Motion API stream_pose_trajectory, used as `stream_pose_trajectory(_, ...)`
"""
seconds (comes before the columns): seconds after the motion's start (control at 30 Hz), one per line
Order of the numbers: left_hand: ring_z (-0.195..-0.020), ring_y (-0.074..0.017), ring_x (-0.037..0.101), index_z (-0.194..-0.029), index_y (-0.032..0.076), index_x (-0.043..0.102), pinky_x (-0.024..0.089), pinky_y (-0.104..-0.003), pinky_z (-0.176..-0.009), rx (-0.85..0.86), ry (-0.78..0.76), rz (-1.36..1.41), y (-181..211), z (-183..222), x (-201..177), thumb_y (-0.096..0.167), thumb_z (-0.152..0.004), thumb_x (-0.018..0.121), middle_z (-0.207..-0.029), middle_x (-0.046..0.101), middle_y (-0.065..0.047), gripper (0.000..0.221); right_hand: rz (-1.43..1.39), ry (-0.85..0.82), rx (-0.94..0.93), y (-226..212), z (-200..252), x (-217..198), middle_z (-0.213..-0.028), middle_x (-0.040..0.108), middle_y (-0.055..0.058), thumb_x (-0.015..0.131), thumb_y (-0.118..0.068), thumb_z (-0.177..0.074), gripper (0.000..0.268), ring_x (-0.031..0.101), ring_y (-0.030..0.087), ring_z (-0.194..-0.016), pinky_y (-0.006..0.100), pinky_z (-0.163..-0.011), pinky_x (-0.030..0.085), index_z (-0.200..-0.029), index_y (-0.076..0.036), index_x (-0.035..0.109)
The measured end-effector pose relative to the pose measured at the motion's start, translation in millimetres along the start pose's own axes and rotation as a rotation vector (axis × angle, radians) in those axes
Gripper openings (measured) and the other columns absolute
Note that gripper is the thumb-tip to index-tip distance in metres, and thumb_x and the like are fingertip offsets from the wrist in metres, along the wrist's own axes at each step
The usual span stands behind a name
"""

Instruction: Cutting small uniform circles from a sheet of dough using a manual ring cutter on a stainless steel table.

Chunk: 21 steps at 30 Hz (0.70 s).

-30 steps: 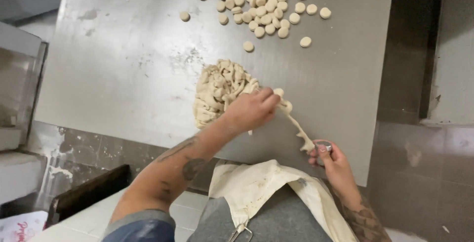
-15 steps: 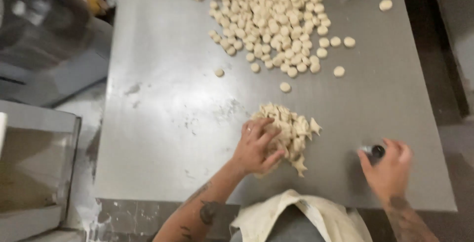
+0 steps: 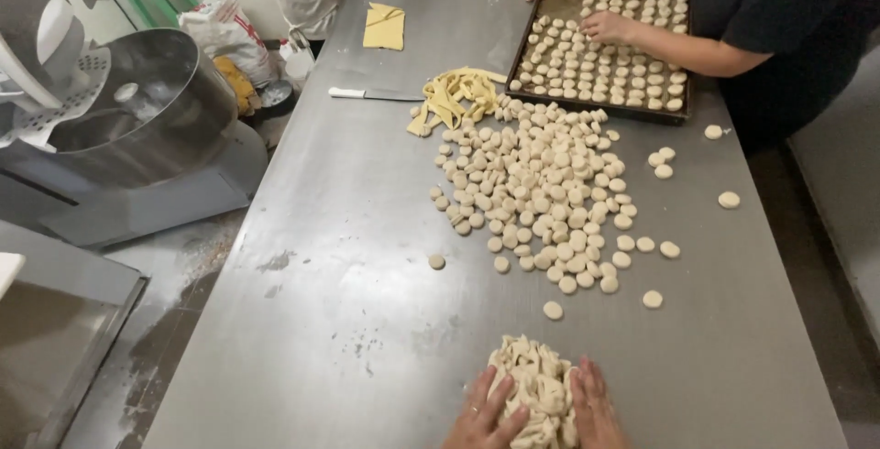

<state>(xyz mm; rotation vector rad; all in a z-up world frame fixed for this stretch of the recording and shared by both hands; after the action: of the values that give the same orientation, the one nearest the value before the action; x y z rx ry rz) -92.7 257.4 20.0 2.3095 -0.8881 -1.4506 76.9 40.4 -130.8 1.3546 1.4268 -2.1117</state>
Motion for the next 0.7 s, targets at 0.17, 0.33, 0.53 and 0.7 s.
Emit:
stream_pose_trajectory(0.17, -0.141, -0.0505, 0.074, -0.137, 0.028, 0.075, 0.066, -0.062, -0.101, -0.089, 0.384, -0.267, -16.8, -33.1, 23.9, 0.049, -0.115, 0.083, -0.148, 0.079, -0.011, 0.031, 0.059, 0.305, -0.168, 26.5, -33.0, 43.5, -0.197, 0.029, 0.008, 0.057, -0.068, -0.110, 0.090, 0.028, 0.038, -0.182, 0.057, -0.135, 0.034, -0.186, -0.025, 0.032)
stream_pose_trajectory(0.33, -0.119, -0.0398, 0.082, -0.113, 0.031, 0.079, 0.066, -0.054, -0.093, -0.178, 0.478, -0.288, -35.9, -53.9, 21.8, 0.047, -0.109, 0.082, -0.122, 0.081, -0.004, 0.017, 0.099, 0.616, -0.054, 25.9, -23.1, 67.2, -0.168, 0.070, 0.000, 0.055, -0.049, -0.113, 0.054, 0.069, 0.026, -0.155, 0.044, -0.121, 0.054, -0.160, -0.025, 0.068)
stream_pose_trajectory(0.53, -0.135, -0.0454, 0.068, -0.137, 0.020, 0.077, 0.054, -0.061, -0.107, -0.233, 0.274, -0.129, -71.7, -38.6, 40.4, 0.060, -0.108, 0.076, -0.141, 0.071, -0.016, 0.050, -0.051, 0.473, 0.087, -15.9, -21.9, 30.9, -0.163, 0.063, 0.012, 0.074, -0.075, -0.093, 0.097, 0.064, 0.038, -0.147, 0.055, -0.118, 0.051, -0.173, -0.023, 0.051)
stream_pose_trajectory(0.7, -0.141, -0.0509, 0.062, -0.154, 0.014, 0.065, 0.050, -0.066, -0.114, -0.248, 0.228, -0.014, -55.0, -68.1, 6.0, 0.072, -0.086, 0.088, -0.152, 0.063, -0.025, 0.092, -0.083, 0.509, 0.053, -60.2, -35.5, -20.2, -0.171, 0.053, 0.015, 0.070, -0.039, -0.102, 0.084, 0.057, 0.036, -0.152, 0.054, -0.131, 0.045, -0.177, -0.011, 0.044)
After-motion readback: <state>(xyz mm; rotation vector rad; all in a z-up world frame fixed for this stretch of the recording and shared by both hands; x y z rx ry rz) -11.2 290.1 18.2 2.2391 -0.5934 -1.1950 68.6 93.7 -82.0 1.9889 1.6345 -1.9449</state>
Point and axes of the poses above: each hand's wrist, its own z-axis away from the middle knuckle, its own x-axis out of the palm, y = z × x, the point moved 5 cm from there along -z, towards the middle knuckle
